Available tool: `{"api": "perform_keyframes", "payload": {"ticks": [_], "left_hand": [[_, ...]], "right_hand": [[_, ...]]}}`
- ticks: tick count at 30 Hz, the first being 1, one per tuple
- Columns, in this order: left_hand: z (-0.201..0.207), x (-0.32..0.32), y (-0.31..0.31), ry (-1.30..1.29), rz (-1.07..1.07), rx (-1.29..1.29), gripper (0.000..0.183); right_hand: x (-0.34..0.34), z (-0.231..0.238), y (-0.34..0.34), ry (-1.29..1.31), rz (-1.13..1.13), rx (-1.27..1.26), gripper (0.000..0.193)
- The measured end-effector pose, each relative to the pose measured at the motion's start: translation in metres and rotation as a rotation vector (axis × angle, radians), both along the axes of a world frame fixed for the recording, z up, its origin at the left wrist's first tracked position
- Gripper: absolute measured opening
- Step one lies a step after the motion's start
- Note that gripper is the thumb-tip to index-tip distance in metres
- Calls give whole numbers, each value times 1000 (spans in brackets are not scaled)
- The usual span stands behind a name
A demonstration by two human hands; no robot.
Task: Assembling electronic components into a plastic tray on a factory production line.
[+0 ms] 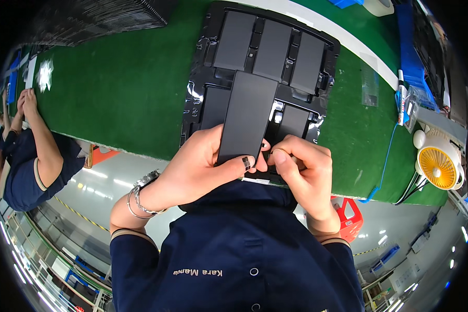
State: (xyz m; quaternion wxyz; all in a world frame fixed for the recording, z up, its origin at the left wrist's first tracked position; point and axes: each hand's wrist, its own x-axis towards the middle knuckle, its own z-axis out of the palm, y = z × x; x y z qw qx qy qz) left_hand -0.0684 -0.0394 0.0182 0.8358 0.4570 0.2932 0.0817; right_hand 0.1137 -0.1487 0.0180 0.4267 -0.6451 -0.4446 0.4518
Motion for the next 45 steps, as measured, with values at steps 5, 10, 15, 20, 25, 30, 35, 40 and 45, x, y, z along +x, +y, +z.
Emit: {"api": "perform_keyframes", "payload": {"ticks": [5, 10, 15, 20, 25, 30, 35, 40, 45], "left_hand": [[4, 0, 1, 64, -42, 230, 15], [9, 3, 2, 103, -51, 289, 15], [10, 3, 2, 104, -44, 322, 13], [8, 3, 0, 106, -22, 329, 13], [11, 4, 0, 121, -8, 302, 14], [11, 5, -2, 121, -4, 348, 14], [11, 4, -2, 139, -15, 349, 13], [10, 4, -2, 128, 7, 368, 13], [11, 4, -3, 149, 7, 363, 12]], "right_hand": [[-2, 0, 5, -20, 34, 25, 7], [-4, -2, 5, 12, 14, 25, 8], [-6, -3, 5, 28, -6, 26, 9], [-8, -3, 6, 12, -16, 27, 10], [-9, -2, 8, 15, -26, 26, 12], [-9, -3, 7, 10, -31, 22, 12], [-9, -5, 7, 11, -31, 25, 12], [-10, -5, 9, 10, -27, 40, 11], [-10, -5, 9, 5, -19, 40, 11]]}}
